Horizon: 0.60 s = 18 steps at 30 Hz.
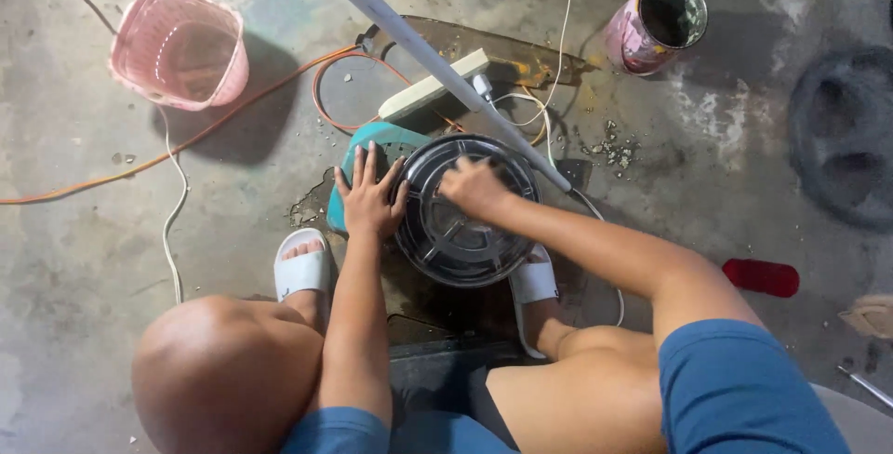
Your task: The person sits on the floor and scrubs a white PVC pipe with a dark abrasive block. They then place a circular metal fan guard on a green stool and scrub its surface with the same block, focusing on the center and spokes.
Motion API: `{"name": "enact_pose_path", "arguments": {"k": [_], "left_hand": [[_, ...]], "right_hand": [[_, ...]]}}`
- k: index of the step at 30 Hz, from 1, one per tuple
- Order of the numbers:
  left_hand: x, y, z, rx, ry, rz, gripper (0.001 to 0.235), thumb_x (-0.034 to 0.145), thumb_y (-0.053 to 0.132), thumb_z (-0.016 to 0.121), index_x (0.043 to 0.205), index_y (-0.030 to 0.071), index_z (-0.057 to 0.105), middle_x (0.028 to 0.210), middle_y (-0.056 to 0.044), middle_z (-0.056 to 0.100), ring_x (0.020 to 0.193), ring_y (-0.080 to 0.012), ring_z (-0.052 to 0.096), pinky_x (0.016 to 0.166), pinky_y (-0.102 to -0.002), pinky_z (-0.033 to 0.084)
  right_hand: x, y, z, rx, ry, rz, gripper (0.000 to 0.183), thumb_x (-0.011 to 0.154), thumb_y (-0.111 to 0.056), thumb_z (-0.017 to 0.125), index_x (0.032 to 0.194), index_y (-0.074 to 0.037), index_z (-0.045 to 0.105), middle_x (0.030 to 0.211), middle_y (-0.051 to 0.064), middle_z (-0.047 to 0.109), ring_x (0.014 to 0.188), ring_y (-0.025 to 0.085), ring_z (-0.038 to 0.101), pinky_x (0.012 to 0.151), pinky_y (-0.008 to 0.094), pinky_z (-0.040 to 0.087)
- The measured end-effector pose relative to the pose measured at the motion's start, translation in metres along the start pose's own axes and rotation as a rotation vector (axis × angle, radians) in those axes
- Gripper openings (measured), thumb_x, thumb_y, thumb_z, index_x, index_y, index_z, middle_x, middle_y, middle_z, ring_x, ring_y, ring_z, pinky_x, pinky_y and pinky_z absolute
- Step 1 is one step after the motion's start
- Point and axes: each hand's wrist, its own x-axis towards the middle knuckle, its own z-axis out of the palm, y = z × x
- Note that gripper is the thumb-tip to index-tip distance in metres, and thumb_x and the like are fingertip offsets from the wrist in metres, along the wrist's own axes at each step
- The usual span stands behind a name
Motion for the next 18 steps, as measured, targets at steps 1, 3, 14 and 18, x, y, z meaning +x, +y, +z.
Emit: {"name": "enact_pose_path", "arguments": {"k": [1, 3, 14, 18], "left_hand": [[0.0, 0.002, -0.001, 0.0, -0.003, -0.001, 0.046, 0.099, 0.058, 0.047, 0.142, 0.044, 0.058, 0.17, -0.006, 0.03, 0.157, -0.03, 0.023, 0.121, -0.068, 0.009], [0.001, 0.002, -0.006, 0.003, -0.024, 0.002, 0.047, 0.098, 0.059, 0.048, 0.141, 0.044, 0.058, 0.17, -0.006, 0.029, 0.157, -0.03, 0.022, 0.121, -0.068, 0.009], [0.007, -0.021, -0.008, 0.124, -0.354, 0.134, 0.095, 0.086, 0.082, 0.047, 0.164, 0.033, 0.024, 0.173, -0.016, 0.005, 0.159, -0.0387, 0.001, 0.118, -0.075, 0.005], [0.003, -0.015, -0.025, 0.121, -0.285, 0.182, 0.105, 0.08, 0.086, 0.05, 0.165, 0.029, 0.024, 0.172, -0.017, 0.01, 0.159, -0.0397, 0.006, 0.119, -0.073, 0.005]], "right_hand": [[-0.002, -0.004, -0.006, 0.003, -0.002, 0.0, 0.012, 0.082, -0.008, 0.071, 0.077, -0.019, 0.07, 0.07, 0.001, 0.065, 0.075, 0.02, 0.06, 0.046, 0.028, 0.052], [-0.001, -0.011, -0.015, 0.006, -0.066, 0.048, 0.012, 0.082, -0.006, 0.072, 0.077, -0.018, 0.07, 0.068, 0.002, 0.063, 0.072, 0.02, 0.058, 0.044, 0.028, 0.051], [0.002, -0.014, -0.022, -0.047, 0.049, -0.011, 0.012, 0.082, -0.009, 0.071, 0.073, -0.017, 0.066, 0.065, 0.002, 0.058, 0.073, 0.022, 0.059, 0.044, 0.03, 0.051], [-0.005, 0.022, -0.007, -0.09, 0.143, -0.053, 0.015, 0.083, -0.013, 0.07, 0.072, -0.02, 0.062, 0.067, 0.002, 0.054, 0.076, 0.023, 0.058, 0.045, 0.029, 0.05]]}}
